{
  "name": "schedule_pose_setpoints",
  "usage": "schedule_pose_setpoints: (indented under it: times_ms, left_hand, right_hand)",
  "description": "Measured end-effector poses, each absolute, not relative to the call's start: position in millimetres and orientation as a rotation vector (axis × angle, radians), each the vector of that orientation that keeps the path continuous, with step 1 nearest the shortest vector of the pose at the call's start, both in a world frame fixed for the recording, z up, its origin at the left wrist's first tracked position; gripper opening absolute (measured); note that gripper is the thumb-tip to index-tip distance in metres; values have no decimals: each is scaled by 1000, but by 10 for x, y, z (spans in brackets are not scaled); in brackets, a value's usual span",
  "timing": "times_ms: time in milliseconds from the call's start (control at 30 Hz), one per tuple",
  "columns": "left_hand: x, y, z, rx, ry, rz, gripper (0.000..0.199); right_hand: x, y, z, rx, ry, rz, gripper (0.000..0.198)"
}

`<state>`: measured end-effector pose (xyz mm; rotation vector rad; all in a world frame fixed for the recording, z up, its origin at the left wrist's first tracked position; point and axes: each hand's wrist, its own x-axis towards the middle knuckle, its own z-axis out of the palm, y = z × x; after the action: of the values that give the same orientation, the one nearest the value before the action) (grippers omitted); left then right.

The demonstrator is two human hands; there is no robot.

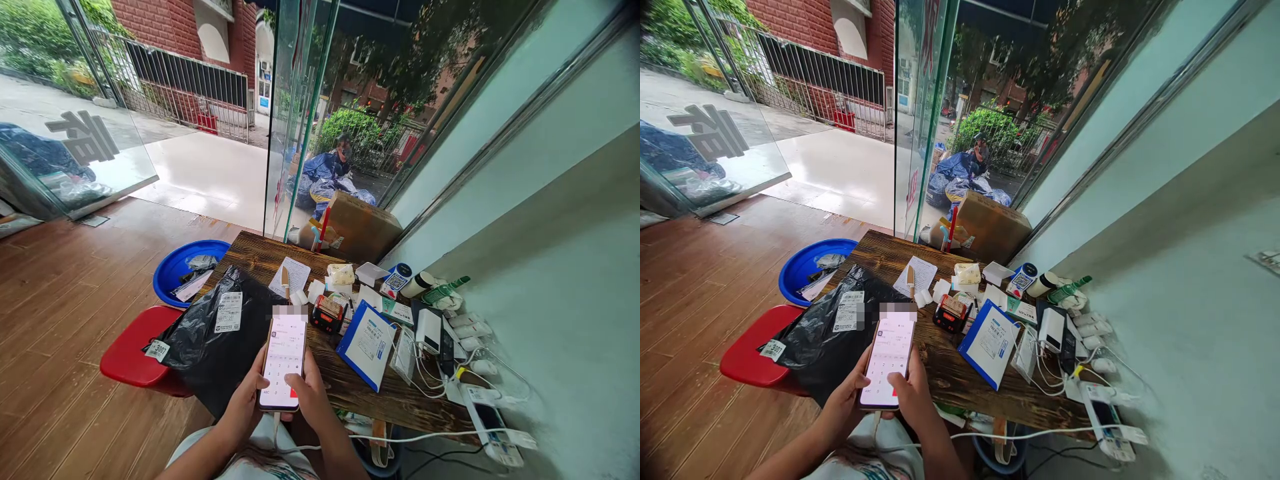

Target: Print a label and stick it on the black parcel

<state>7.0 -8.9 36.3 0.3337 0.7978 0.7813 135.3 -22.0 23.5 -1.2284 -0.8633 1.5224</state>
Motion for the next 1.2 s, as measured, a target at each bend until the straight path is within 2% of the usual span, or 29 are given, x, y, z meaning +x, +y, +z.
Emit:
schedule_pose_setpoints:
  times_ms: [300, 733, 900, 1067, 1200]
  left_hand:
    - [67, -84, 333, 355, 762, 803, 96]
    - [54, -93, 221, 364, 721, 823, 104]
    - [52, -91, 214, 325, 699, 832, 102]
    - [45, -94, 248, 298, 726, 832, 108]
    - [49, -83, 247, 311, 715, 826, 106]
  right_hand:
    - [1465, -207, 193, -1053, -868, 1617, 63]
    - [1517, -154, 184, -1006, -868, 1649, 53]
    - [1529, -180, 131, -898, -954, 1693, 64]
    - [1552, -198, 92, -853, -1047, 1710, 79]
    - [1548, -204, 33, -886, -1036, 1703, 83]
